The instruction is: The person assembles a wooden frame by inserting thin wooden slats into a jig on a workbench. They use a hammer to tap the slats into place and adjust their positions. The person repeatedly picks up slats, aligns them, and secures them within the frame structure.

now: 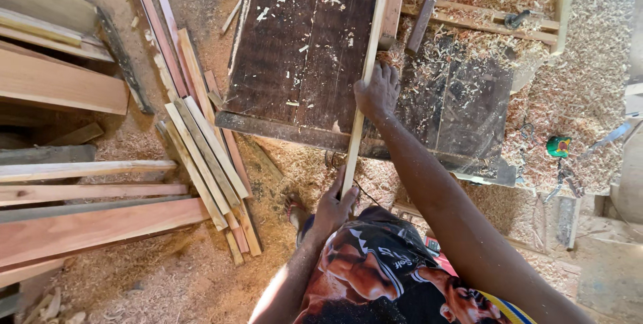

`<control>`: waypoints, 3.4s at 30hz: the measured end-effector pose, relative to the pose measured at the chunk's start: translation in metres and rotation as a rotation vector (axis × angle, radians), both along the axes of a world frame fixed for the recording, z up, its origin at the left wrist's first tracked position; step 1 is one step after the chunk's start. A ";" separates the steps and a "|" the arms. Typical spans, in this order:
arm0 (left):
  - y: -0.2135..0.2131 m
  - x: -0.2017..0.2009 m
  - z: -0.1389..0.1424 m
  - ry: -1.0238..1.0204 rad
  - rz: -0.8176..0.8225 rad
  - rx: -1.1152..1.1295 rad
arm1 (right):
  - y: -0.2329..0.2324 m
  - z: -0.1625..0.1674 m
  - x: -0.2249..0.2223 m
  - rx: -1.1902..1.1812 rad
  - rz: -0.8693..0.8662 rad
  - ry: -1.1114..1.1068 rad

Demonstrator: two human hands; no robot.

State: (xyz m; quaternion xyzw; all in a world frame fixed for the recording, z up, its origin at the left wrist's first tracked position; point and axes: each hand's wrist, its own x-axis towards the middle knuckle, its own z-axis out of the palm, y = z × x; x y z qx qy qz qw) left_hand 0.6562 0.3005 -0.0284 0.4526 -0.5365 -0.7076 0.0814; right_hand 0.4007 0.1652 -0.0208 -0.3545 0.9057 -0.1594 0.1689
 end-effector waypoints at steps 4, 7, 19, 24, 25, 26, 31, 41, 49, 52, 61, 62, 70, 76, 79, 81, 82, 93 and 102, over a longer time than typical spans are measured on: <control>0.006 0.021 0.009 -0.013 -0.058 -0.016 | 0.009 -0.007 0.013 0.003 0.012 0.014; 0.021 0.050 0.002 -0.082 -0.088 0.102 | 0.028 -0.016 0.035 0.016 0.029 -0.008; 0.029 0.079 -0.061 -0.029 0.181 -0.201 | 0.066 -0.042 0.081 -0.119 0.424 -0.038; -0.040 0.080 -0.057 -0.028 0.160 0.195 | 0.101 -0.038 0.072 -0.093 0.380 -0.073; -0.049 0.083 -0.055 -0.014 0.183 0.255 | 0.112 -0.038 0.068 -0.114 0.346 -0.074; -0.057 0.086 -0.055 0.034 0.215 0.336 | 0.122 -0.038 0.062 -0.137 0.309 -0.067; -0.085 0.101 -0.056 0.212 0.297 0.735 | 0.178 -0.034 0.028 -0.262 -0.002 -0.131; -0.119 0.112 -0.057 0.161 0.214 0.664 | 0.193 -0.026 0.007 -0.357 -0.232 0.034; -0.137 0.074 -0.032 -0.191 0.151 -0.486 | 0.066 0.045 -0.074 -0.284 -0.353 -0.250; -0.139 0.053 -0.020 -0.407 0.115 -0.598 | 0.016 0.061 -0.105 -0.410 -0.403 -0.382; -0.141 0.048 -0.035 -0.452 0.063 -0.767 | 0.005 0.047 -0.119 -0.656 -0.498 -0.810; -0.141 0.050 -0.037 -0.457 0.071 -0.755 | 0.018 0.044 -0.113 -0.703 -0.478 -0.826; -0.153 0.025 -0.018 -0.719 -0.023 -0.606 | 0.077 0.054 -0.084 -0.675 -0.610 -1.144; -0.150 -0.022 0.002 -0.458 -0.008 -1.115 | 0.035 0.055 -0.148 -0.656 -0.386 -1.334; -0.147 -0.053 0.004 -0.346 -0.002 -1.143 | 0.032 0.045 -0.147 -0.778 -0.528 -1.447; -0.149 -0.070 0.001 -0.347 -0.055 -1.110 | 0.058 0.030 -0.134 -0.356 -0.447 -0.629; -0.148 -0.074 -0.001 -0.365 -0.084 -1.084 | 0.077 0.023 -0.127 -0.326 -0.401 -0.411; -0.170 -0.179 -0.029 -0.193 -0.074 -1.111 | 0.297 0.034 -0.205 -0.238 -0.599 -0.036; -0.163 -0.281 -0.022 -0.110 0.139 -1.114 | 0.356 0.058 -0.338 0.131 -0.708 0.232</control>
